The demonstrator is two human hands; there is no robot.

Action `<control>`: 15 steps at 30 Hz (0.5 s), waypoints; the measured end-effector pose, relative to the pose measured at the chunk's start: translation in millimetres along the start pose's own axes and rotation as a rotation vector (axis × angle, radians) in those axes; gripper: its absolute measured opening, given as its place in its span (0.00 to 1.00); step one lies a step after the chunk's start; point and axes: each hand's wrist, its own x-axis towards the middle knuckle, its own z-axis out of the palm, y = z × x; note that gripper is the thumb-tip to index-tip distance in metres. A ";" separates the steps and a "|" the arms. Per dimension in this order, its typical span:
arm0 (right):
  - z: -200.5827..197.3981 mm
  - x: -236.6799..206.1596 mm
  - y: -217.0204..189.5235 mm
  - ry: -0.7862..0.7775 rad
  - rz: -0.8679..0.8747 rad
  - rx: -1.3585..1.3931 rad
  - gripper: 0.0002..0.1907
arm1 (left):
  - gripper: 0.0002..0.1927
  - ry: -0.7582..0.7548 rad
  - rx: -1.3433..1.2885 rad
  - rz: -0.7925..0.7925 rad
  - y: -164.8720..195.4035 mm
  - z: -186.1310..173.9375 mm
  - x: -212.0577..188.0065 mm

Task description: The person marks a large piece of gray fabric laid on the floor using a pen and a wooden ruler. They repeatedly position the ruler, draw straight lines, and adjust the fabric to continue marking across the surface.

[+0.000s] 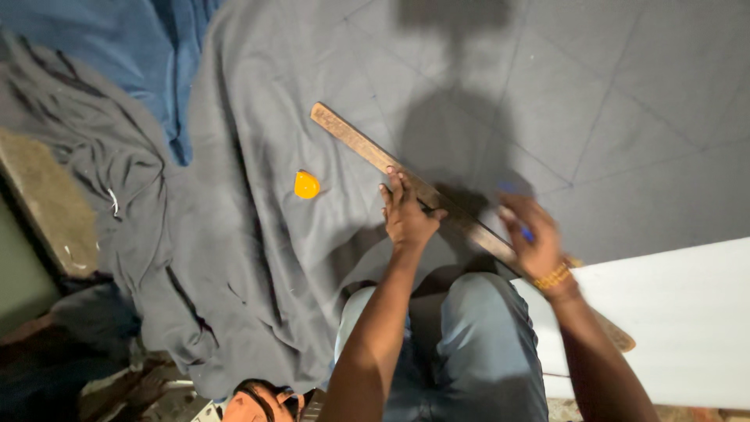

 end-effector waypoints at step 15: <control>113.6 124.1 -11.6 -0.249 -0.268 -0.100 0.12 | 0.61 0.051 -0.059 0.041 3.1 -2.3 -0.2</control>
